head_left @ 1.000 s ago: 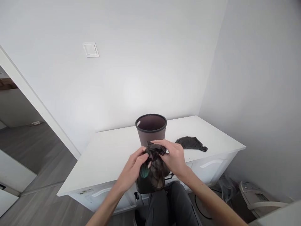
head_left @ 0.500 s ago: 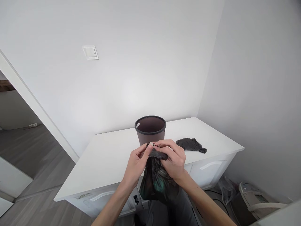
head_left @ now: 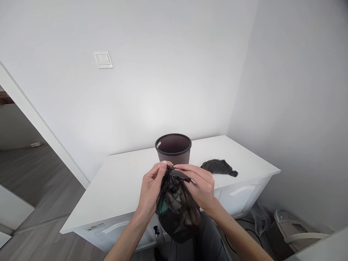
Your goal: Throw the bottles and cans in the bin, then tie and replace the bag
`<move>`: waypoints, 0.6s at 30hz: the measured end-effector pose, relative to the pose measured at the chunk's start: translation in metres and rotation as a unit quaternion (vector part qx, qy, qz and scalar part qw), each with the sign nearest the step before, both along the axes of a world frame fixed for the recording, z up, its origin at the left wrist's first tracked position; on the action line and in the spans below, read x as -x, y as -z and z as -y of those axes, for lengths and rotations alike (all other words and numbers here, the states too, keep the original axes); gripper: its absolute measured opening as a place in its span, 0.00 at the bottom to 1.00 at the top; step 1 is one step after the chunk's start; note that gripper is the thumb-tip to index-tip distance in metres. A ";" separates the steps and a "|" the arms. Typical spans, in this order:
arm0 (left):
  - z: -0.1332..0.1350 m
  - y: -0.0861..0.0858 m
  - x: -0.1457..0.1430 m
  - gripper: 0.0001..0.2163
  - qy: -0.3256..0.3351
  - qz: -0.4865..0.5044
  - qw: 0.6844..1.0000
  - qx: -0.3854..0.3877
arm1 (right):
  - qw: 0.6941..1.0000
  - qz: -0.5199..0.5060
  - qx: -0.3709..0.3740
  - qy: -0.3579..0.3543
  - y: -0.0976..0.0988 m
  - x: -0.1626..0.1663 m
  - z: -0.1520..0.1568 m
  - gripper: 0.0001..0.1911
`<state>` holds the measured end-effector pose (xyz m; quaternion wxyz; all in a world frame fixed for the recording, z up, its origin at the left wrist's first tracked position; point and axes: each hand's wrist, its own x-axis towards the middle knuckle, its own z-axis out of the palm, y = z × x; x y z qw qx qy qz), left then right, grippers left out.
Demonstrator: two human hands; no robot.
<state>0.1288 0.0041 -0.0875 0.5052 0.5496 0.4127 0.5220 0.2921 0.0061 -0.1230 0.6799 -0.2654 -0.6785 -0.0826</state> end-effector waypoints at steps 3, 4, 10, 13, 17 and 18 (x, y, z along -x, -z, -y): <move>0.000 0.002 0.001 0.18 -0.003 0.015 1.000 0.003 | 1.000 0.005 0.011 -0.005 0.000 0.000 0.002 0.16; 0.000 0.003 0.001 0.18 0.000 0.022 1.000 0.008 | 1.000 0.004 0.012 -0.004 0.001 0.000 0.003 0.15; -0.002 0.006 0.002 0.18 0.019 0.071 0.996 0.043 | 1.000 -0.001 0.030 -0.002 0.006 -0.002 0.002 0.13; -0.004 0.008 0.003 0.17 0.023 0.082 0.995 0.049 | 0.999 0.001 0.036 -0.005 0.007 -0.002 0.001 0.14; -0.006 0.009 0.004 0.18 0.013 0.069 0.997 0.038 | 0.999 -0.002 0.036 -0.010 0.006 -0.002 0.001 0.14; -0.006 0.009 0.005 0.18 0.007 0.056 0.998 0.028 | 0.999 -0.003 0.036 -0.013 0.006 -0.002 0.001 0.14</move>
